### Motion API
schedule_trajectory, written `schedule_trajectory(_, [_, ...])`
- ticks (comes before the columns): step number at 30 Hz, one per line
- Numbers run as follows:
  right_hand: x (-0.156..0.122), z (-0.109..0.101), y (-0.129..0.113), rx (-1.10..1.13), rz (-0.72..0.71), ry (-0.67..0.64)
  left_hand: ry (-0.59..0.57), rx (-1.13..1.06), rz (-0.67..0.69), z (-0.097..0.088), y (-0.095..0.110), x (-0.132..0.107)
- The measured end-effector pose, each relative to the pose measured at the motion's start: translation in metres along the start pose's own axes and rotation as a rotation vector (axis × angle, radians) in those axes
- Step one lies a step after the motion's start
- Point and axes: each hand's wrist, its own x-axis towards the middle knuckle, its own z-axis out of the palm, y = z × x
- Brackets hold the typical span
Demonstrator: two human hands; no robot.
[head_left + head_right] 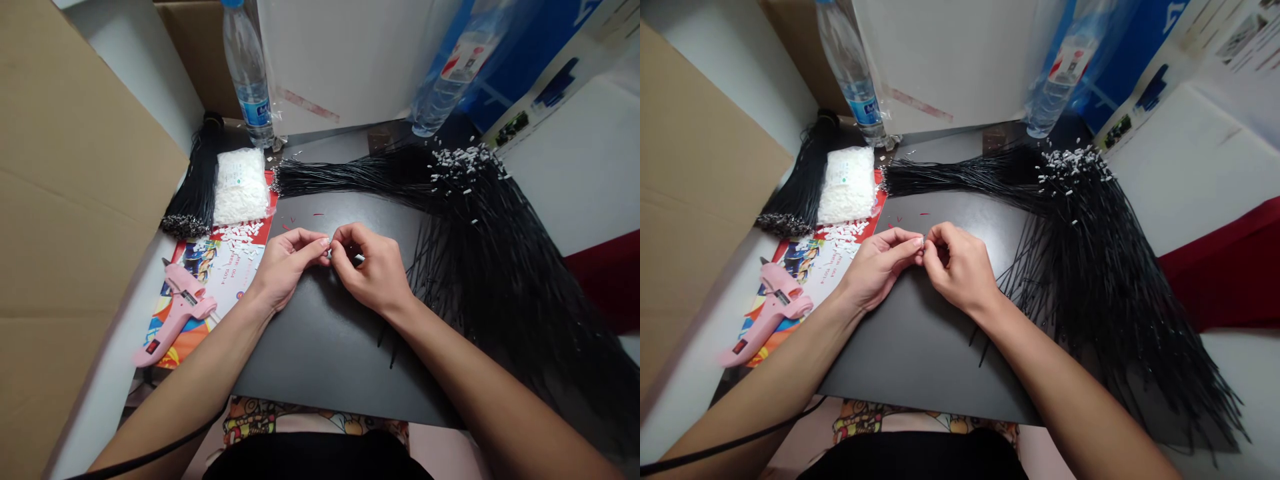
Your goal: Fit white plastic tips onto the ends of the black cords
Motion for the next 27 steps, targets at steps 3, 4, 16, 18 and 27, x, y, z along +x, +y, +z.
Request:
schedule_trajectory(3, [-0.0002, 0.0007, -0.0009, 0.012, -0.022, 0.013, -0.002, -0.008, 0.015, 0.0011, -0.0002, -0.0009])
schedule_trajectory(4, [-0.0005, 0.0010, -0.0013, 0.017, -0.027, 0.014, -0.002, -0.005, 0.025, 0.0014, -0.0005, -0.0011])
schedule_trajectory(16, [-0.0022, 0.0009, 0.0004, -0.081, -0.015, 0.006, -0.002, 0.034, 0.035, 0.0001, -0.0035, -0.0006])
schedule_trajectory(18, [-0.0013, -0.0011, 0.0010, -0.073, -0.011, 0.007, -0.006, 0.027, 0.030, 0.0004, -0.0029, -0.0004])
schedule_trajectory(27, [0.0000, -0.0046, 0.0041, -0.063, 0.053, 0.016, 0.022, -0.020, 0.011, 0.0029, -0.0010, 0.0013])
